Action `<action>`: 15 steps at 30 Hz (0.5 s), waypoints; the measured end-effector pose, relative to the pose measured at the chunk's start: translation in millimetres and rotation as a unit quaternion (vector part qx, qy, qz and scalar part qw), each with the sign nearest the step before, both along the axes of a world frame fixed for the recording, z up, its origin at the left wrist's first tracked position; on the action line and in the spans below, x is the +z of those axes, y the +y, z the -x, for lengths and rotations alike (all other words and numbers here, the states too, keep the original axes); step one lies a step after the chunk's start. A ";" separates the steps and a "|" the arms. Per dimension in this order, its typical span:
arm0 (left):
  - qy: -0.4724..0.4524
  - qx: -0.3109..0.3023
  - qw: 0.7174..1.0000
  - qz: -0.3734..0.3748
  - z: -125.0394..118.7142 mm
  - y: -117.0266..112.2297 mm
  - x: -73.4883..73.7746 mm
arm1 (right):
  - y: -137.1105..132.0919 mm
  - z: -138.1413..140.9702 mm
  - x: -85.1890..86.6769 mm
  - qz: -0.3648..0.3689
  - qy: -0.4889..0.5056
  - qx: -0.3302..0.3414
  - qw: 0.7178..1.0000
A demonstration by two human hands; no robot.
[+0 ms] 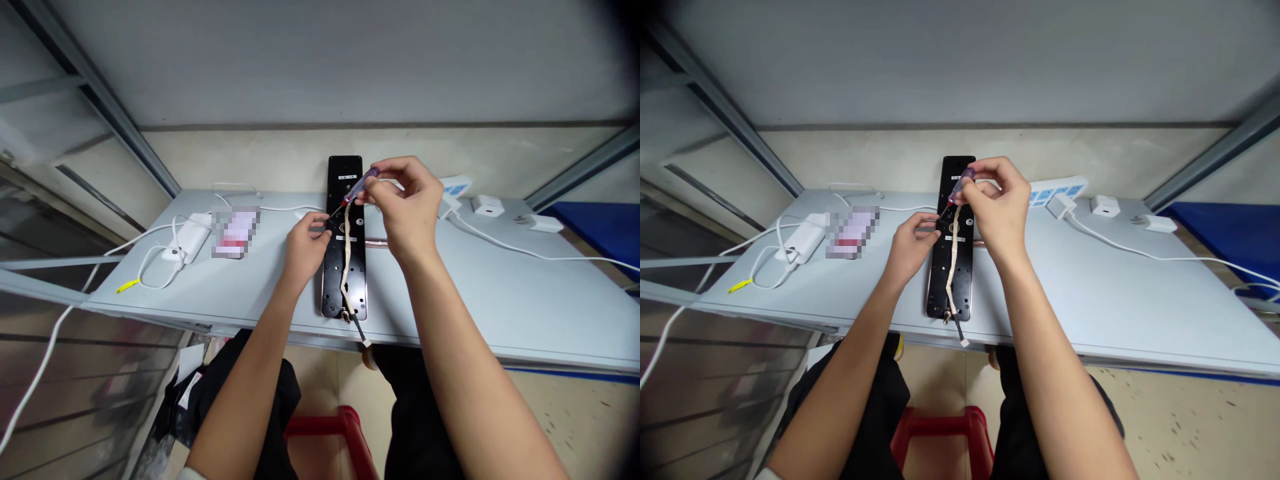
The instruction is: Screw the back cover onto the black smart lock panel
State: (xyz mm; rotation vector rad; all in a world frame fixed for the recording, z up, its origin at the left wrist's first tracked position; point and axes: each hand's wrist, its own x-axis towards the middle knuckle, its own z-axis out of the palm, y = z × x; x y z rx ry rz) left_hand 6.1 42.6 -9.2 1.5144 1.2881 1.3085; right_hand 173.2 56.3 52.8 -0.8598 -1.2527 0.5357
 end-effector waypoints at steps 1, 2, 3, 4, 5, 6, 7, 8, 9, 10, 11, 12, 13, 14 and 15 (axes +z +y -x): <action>0.000 -0.002 1.000 -0.002 0.0 -0.2 0.3 | -0.2 0.1 0.2 0.001 -0.002 -0.002 1.000; 0.000 -0.003 1.000 -0.004 -0.1 -0.5 0.7 | -0.4 0.2 0.5 0.001 -0.005 -0.004 1.000; -0.001 -0.004 1.000 -0.006 -0.2 -0.8 1.0 | -0.5 0.4 0.7 0.000 -0.008 -0.004 1.000; -0.001 -0.004 1.000 -0.007 -0.3 -1.0 1.4 | -0.7 0.6 1.0 0.000 -0.010 -0.004 1.000; -0.001 -0.003 1.000 -0.007 -0.5 -1.1 1.6 | -0.8 1.0 1.3 0.000 -0.011 -0.005 1.000; -0.001 -0.003 1.000 -0.008 -0.7 -1.2 1.8 | -1.0 1.4 1.6 0.001 -0.010 -0.006 1.000; -0.001 -0.002 1.000 -0.007 -0.8 -1.2 1.9 | -1.4 1.9 2.0 0.001 -0.008 -0.007 1.000; 0.000 -0.001 1.000 -0.006 -0.8 -1.1 1.9 | -1.8 2.3 2.4 0.001 -0.006 -0.007 1.000; 0.000 -0.001 1.000 -0.004 -0.8 -1.0 1.8 | -2.2 2.7 2.8 0.001 -0.004 -0.007 1.000; 0.000 -0.001 1.000 -0.004 -0.7 -0.9 1.7 | -2.8 3.0 3.2 0.001 -0.002 -0.007 1.000; 0.000 -0.001 1.000 -0.005 -0.6 -0.9 1.6 | -3.3 3.1 3.6 0.003 -0.002 -0.007 1.000; 0.000 -0.003 1.000 -0.007 -0.4 -0.9 1.6 | -3.9 3.1 4.0 0.005 -0.003 -0.008 1.000; 0.000 -0.005 1.000 -0.010 -0.2 -1.0 1.7 | -4.3 3.1 4.3 0.008 -0.007 -0.009 1.000; 0.000 -0.007 1.000 -0.011 0.0 -1.3 1.9 | -4.7 2.9 4.6 0.011 -0.012 -0.010 1.000; 0.000 -0.008 1.000 -0.011 0.1 -1.6 2.2 | -5.0 2.7 4.8 0.013 -0.017 -0.012 1.000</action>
